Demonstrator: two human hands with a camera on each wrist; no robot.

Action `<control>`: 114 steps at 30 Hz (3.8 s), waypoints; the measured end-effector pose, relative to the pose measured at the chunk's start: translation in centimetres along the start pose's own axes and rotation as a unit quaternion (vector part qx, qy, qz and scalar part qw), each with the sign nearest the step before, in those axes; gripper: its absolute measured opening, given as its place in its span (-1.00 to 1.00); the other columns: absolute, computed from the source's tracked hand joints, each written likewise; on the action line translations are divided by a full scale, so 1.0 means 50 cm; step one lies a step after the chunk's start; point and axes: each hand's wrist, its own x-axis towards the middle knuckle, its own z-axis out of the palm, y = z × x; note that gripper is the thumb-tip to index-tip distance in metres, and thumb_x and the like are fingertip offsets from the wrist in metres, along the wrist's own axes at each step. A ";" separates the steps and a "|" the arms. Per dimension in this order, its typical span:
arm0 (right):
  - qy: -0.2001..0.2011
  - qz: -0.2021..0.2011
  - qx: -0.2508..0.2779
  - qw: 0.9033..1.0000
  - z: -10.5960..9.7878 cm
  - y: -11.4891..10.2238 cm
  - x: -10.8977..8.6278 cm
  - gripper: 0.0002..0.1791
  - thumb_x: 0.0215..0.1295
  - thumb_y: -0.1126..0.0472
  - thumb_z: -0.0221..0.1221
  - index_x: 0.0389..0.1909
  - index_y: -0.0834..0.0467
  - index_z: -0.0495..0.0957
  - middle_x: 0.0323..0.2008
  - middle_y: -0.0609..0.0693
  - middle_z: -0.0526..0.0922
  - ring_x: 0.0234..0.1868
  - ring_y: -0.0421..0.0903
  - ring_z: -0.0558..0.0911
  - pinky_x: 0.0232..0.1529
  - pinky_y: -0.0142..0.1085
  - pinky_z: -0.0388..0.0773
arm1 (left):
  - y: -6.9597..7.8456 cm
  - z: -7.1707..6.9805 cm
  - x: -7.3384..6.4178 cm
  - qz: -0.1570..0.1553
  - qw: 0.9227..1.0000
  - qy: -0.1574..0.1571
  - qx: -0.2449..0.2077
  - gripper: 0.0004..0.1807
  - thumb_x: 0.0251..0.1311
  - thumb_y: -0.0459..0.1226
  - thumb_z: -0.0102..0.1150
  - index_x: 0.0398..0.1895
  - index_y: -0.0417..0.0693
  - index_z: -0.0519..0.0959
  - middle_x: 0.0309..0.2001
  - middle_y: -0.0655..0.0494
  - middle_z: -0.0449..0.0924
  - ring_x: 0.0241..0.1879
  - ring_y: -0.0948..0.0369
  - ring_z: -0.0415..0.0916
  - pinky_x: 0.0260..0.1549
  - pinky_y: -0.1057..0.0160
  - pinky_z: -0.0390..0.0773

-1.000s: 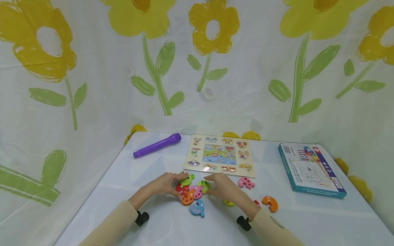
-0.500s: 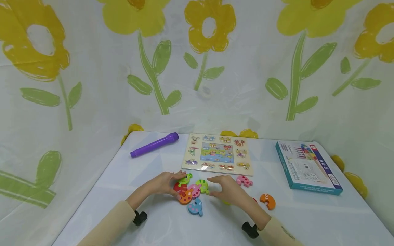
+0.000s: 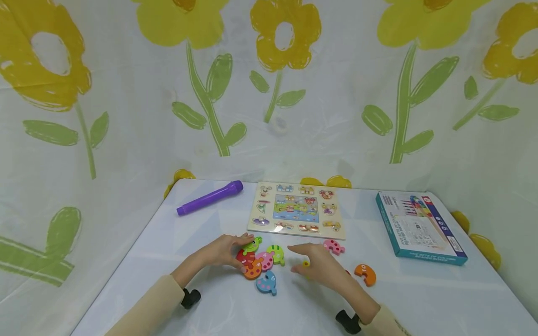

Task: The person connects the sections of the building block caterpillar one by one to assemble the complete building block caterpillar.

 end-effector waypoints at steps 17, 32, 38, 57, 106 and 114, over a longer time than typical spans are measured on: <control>-0.065 -0.021 0.002 0.998 0.054 -0.033 -0.004 -0.48 0.08 0.15 0.42 0.09 0.19 0.61 0.02 -0.01 0.67 0.09 -0.02 0.60 0.07 -0.16 0.57 | -0.006 0.004 0.000 0.007 1.000 0.004 -0.010 -0.08 -0.14 -0.10 0.54 0.38 0.03 0.36 0.39 -0.05 0.24 0.40 -0.09 0.11 0.28 -0.20 0.20; -0.098 -0.031 -0.076 0.992 0.080 -0.062 0.023 -0.47 -0.04 0.05 0.48 0.00 0.14 0.66 -0.09 -0.09 0.71 -0.01 -0.16 0.64 -0.01 -0.30 0.60 | -0.015 0.005 -0.004 0.030 0.999 0.007 -0.007 -0.09 -0.13 -0.07 0.53 0.37 -0.02 0.37 0.38 0.05 0.27 0.40 -0.05 0.11 0.31 -0.19 0.15; -0.109 -0.021 -0.086 0.990 0.086 -0.069 0.031 -0.42 -0.07 0.03 0.49 0.03 0.11 0.65 -0.06 -0.11 0.70 0.00 -0.20 0.63 0.00 -0.32 0.59 | -0.016 0.006 -0.003 0.038 0.999 0.005 -0.008 -0.09 -0.12 -0.08 0.53 0.37 -0.05 0.35 0.39 0.06 0.26 0.41 -0.04 0.11 0.31 -0.18 0.15; -0.117 0.002 -0.086 0.989 0.086 -0.076 0.021 -0.41 -0.10 0.03 0.51 0.03 0.11 0.65 -0.08 -0.12 0.70 -0.04 -0.23 0.64 -0.04 -0.36 0.60 | -0.008 0.001 -0.005 0.041 0.999 0.005 -0.009 -0.09 -0.11 -0.08 0.52 0.37 -0.08 0.35 0.38 0.04 0.27 0.41 -0.04 0.11 0.32 -0.18 0.14; -0.061 -0.030 -0.069 0.995 0.008 0.002 0.013 -0.43 -0.02 0.15 0.47 0.06 0.25 0.60 -0.01 0.06 0.67 0.04 0.01 0.61 0.06 -0.11 0.57 | -0.006 0.002 -0.003 0.023 1.000 -0.006 0.000 -0.11 -0.11 -0.14 0.53 0.37 -0.04 0.36 0.39 0.07 0.26 0.41 -0.04 0.10 0.31 -0.19 0.15; -0.058 -0.038 -0.075 0.995 0.011 0.003 0.022 -0.43 -0.02 0.14 0.47 0.05 0.25 0.60 -0.02 0.05 0.68 0.03 0.00 0.61 0.05 -0.13 0.57 | -0.006 0.004 -0.005 0.016 1.000 -0.005 -0.002 -0.10 -0.12 -0.12 0.53 0.38 -0.02 0.35 0.40 0.01 0.25 0.41 -0.07 0.10 0.29 -0.24 0.14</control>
